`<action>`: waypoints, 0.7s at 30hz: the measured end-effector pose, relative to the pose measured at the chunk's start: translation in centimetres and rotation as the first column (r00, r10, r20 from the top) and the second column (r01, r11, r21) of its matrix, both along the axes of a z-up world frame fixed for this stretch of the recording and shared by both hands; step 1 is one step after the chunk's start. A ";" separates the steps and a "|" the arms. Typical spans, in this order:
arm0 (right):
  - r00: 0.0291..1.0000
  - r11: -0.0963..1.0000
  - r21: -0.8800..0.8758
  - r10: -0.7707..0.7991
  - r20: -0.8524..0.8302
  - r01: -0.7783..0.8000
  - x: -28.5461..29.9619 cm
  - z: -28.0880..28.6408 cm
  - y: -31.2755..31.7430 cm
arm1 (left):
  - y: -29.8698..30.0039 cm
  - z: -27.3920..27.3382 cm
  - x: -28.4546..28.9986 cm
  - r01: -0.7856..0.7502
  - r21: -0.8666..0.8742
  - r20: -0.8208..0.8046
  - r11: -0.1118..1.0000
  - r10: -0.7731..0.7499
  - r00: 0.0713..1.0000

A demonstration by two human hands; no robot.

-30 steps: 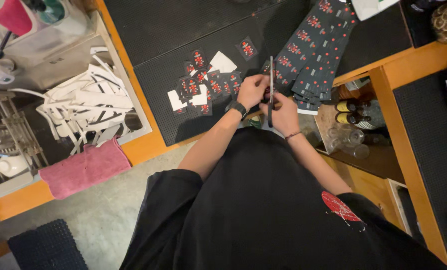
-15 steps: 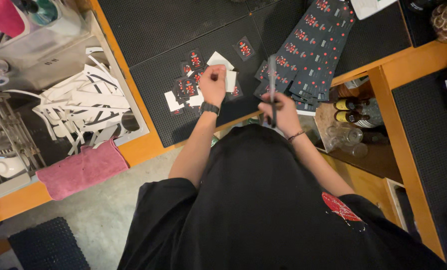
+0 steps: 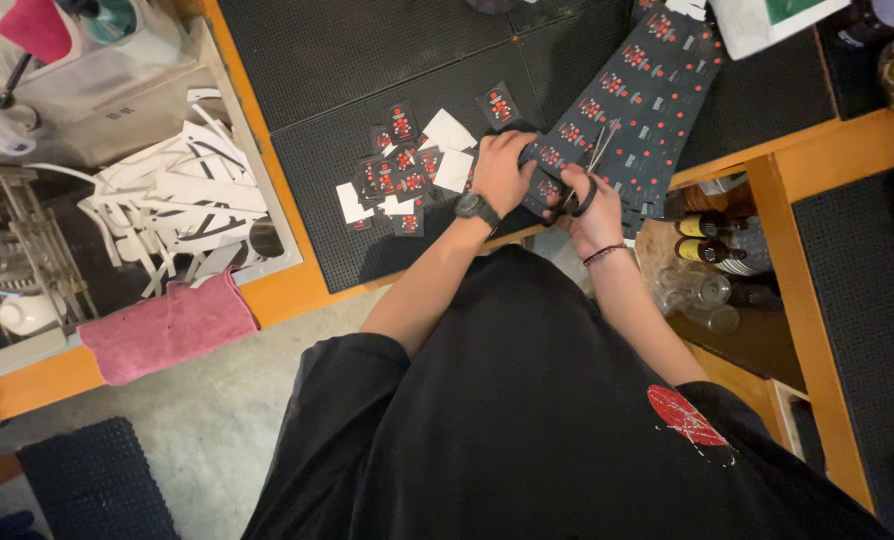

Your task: The person cuts sheets of stickers into strips using scissors and then cuts the strips into individual labels.

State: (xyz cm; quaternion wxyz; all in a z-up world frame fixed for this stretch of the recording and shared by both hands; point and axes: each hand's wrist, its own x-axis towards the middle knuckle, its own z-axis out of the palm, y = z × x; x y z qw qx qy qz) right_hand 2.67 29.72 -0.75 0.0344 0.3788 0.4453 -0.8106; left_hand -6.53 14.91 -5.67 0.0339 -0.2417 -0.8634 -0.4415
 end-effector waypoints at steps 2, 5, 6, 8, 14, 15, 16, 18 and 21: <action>1.000 1.000 -0.010 0.007 -0.022 -0.007 -0.3 -0.1 -0.1 | 0.4 0.0 -0.6 -0.025 0.011 0.103 1.000 0.023 0.994; 0.999 0.999 -0.037 0.007 -0.053 -0.009 -0.9 -0.4 -0.1 | 1.1 -0.3 -0.9 -0.031 0.052 0.164 0.998 0.022 0.986; 0.998 0.998 -0.058 -0.003 -0.059 0.000 -1.0 -0.6 -0.2 | 1.2 -0.3 -0.8 -0.039 0.049 0.165 0.998 0.031 0.986; 0.998 0.998 -0.068 0.001 -0.068 -0.006 -1.2 -0.8 -0.3 | 1.4 -0.4 -0.8 -0.044 0.027 0.142 0.999 0.040 0.989; 0.996 0.991 -0.128 0.025 -0.084 -0.036 -1.9 -1.5 0.2 | 1.5 -0.6 -0.6 0.015 0.095 0.250 0.995 -0.038 0.968; 0.994 0.977 -0.204 0.034 -0.107 -0.056 -2.0 -1.6 0.4 | 1.6 -0.6 -0.5 0.022 0.095 0.249 0.995 -0.045 0.967; 0.994 0.978 -0.204 0.027 -0.104 -0.048 -2.0 -1.8 0.4 | 1.7 -0.6 -0.1 0.028 0.136 0.244 0.990 -0.061 0.968; 0.990 0.982 -0.179 0.042 -0.132 -0.065 -2.0 -2.1 0.2 | 1.7 -0.4 0.6 0.040 0.179 0.240 0.983 -0.083 0.967; 0.996 0.999 -0.034 -0.013 -0.088 0.011 -1.9 -2.1 0.1 | 1.5 0.3 0.3 -0.050 0.163 -0.035 0.985 0.056 0.998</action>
